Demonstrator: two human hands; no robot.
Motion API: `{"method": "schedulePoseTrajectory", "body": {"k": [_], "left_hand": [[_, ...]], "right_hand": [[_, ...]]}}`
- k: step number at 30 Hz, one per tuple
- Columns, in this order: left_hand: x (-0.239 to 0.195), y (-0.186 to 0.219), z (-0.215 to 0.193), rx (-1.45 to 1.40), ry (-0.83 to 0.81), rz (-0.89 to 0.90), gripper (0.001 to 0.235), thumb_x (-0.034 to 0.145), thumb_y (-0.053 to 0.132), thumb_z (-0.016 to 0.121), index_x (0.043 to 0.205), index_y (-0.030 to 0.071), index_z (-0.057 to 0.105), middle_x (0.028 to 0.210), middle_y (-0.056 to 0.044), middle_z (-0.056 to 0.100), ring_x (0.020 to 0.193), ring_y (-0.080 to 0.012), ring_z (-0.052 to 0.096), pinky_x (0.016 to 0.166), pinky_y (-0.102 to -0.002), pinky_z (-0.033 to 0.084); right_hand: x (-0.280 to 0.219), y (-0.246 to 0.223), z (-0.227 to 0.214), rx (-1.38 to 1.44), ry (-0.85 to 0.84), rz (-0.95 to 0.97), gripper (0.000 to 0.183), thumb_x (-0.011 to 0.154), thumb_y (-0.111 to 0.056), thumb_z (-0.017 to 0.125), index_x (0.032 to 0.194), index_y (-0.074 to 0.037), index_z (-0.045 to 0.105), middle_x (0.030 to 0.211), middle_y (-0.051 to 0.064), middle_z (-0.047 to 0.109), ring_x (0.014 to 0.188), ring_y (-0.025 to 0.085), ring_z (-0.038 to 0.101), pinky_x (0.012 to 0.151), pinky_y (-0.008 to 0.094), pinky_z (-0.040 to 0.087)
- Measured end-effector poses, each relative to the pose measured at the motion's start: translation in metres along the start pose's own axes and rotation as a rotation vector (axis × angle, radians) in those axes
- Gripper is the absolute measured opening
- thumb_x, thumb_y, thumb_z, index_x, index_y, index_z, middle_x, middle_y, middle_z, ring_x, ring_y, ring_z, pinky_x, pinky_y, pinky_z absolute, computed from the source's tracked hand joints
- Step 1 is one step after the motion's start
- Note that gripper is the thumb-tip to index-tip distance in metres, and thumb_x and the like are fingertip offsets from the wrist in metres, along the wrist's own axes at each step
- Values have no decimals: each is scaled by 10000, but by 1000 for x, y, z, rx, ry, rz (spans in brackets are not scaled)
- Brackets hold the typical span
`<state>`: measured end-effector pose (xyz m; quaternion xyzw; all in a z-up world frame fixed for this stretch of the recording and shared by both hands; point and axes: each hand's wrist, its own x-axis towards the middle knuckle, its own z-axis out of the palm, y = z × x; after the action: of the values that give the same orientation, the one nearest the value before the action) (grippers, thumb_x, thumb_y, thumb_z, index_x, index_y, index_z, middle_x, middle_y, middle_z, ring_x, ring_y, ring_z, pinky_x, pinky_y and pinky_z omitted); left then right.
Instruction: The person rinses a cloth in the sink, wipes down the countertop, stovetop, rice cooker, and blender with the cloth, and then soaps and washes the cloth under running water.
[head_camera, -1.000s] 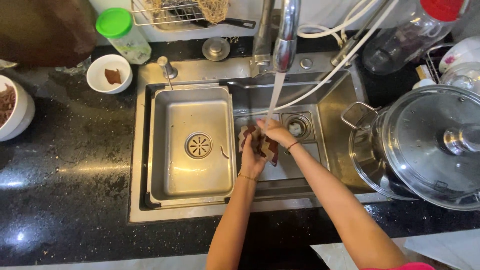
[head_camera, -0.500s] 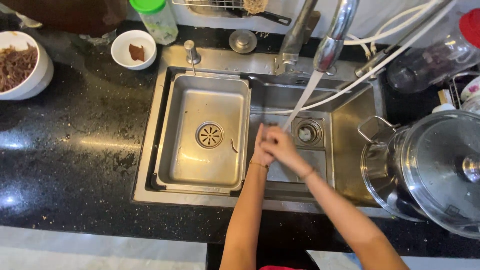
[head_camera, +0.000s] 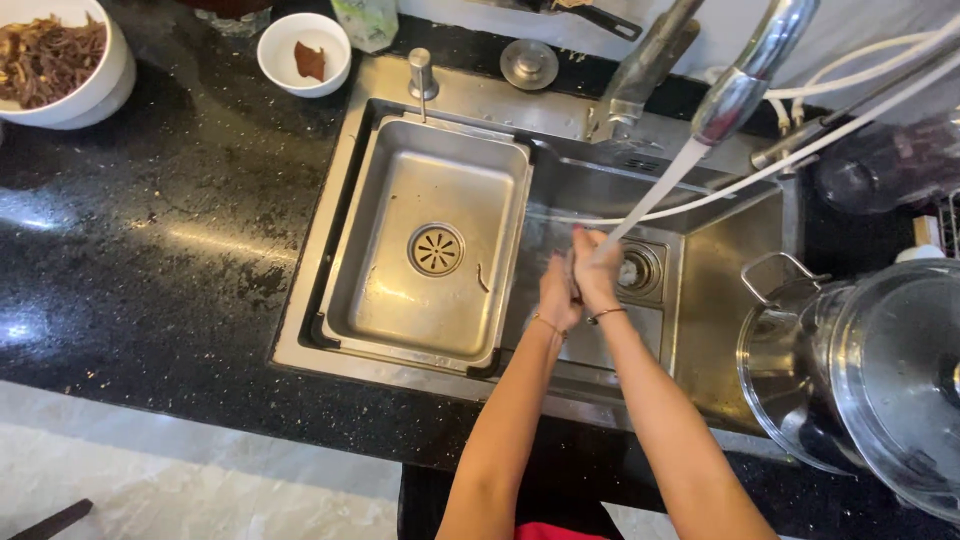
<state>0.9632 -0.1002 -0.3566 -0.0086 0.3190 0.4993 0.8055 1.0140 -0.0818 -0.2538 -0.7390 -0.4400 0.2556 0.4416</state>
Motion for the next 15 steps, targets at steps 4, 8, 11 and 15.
{"method": "schedulePoseTrajectory", "body": {"k": [4,8,11,15], "left_hand": [[18,-10,-23,-20,-42,19,513,1131,580,406,1156,105,597,987,-70,673,853,-227,647,730,-413,529],[35,8,-41,-90,-37,-94,606,1080,697,420,1044,110,568,891,-91,664,743,-244,632,639,-408,517],[42,15,-51,0,-2,-104,577,1081,659,443,1102,101,586,935,-86,650,806,-238,625,694,-406,521],[33,4,-54,173,-83,3,533,1114,583,482,1197,76,621,1007,-93,642,898,-228,621,775,-390,527]], "right_hand": [[1,1,-11,158,-29,106,420,1011,-363,702,767,-26,645,642,66,593,571,129,500,556,361,418],[-46,-15,-28,365,-244,55,154,922,-201,738,863,-65,696,935,-10,685,762,122,614,645,345,478],[-88,-40,-37,155,-170,-430,295,877,-145,740,716,-11,532,1087,72,716,921,149,613,760,362,501],[-95,-56,-22,-65,-10,-334,189,868,-173,781,798,-25,686,657,104,547,697,182,519,625,372,437]]}}
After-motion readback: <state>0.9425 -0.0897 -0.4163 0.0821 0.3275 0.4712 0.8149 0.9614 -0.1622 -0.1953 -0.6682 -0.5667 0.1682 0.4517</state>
